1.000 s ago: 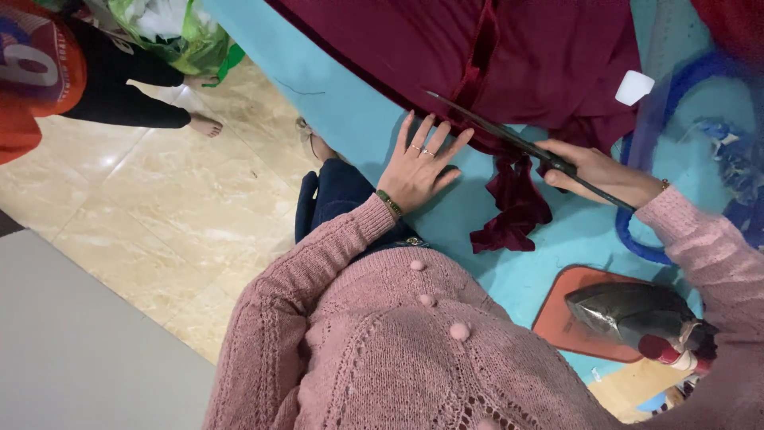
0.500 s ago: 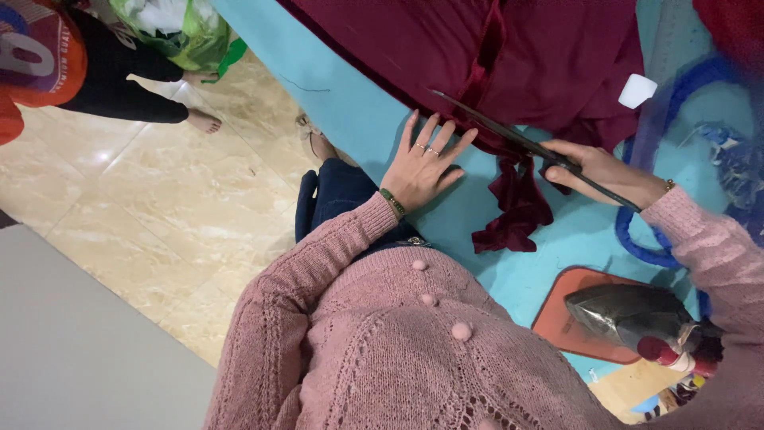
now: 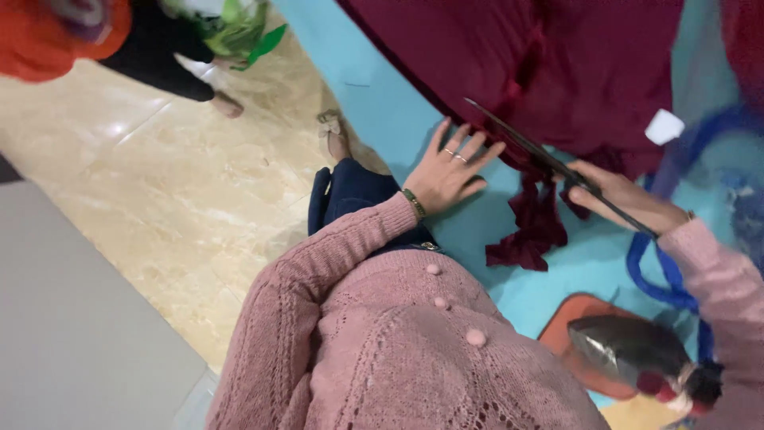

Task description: Measuring fabric with a ruler, marking it with chalk, and cutting it with scissors on a work table

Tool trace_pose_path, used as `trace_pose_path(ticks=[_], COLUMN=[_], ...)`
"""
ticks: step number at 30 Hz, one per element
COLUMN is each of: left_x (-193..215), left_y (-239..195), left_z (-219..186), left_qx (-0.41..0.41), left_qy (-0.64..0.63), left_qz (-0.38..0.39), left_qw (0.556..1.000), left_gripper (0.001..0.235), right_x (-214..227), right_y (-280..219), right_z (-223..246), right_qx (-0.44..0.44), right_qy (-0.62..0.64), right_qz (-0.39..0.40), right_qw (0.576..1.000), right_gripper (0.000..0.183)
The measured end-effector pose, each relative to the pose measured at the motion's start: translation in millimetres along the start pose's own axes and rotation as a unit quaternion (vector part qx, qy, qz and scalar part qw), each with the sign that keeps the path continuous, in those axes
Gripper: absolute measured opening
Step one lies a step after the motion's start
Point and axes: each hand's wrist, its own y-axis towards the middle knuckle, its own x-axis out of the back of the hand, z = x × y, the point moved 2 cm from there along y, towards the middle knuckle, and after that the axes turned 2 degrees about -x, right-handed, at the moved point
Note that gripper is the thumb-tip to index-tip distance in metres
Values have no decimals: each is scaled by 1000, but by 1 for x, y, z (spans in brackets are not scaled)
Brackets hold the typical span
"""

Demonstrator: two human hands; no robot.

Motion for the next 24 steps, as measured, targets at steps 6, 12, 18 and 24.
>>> trace_pose_path(ticks=[6, 12, 18, 24], left_x=[-6, -4, -6, -10], left_y=[1, 2, 2, 1], left_z=[0, 0, 0, -1], left_qx=[-3, -1, -2, 4], left_qy=[17, 18, 22, 25], left_qz=[-8, -19, -25, -21], left_qw=[1000, 1000, 999, 999], left_gripper=[69, 68, 66, 68], right_x=[-4, -6, -7, -8], right_y=[5, 8, 17, 14], right_z=[-13, -20, -32, -26], right_qx=[34, 52, 85, 69], right_qy=[44, 73, 83, 117], right_qz=[0, 15, 17, 26], right_qw=[998, 996, 993, 990], right_gripper=[63, 57, 56, 60])
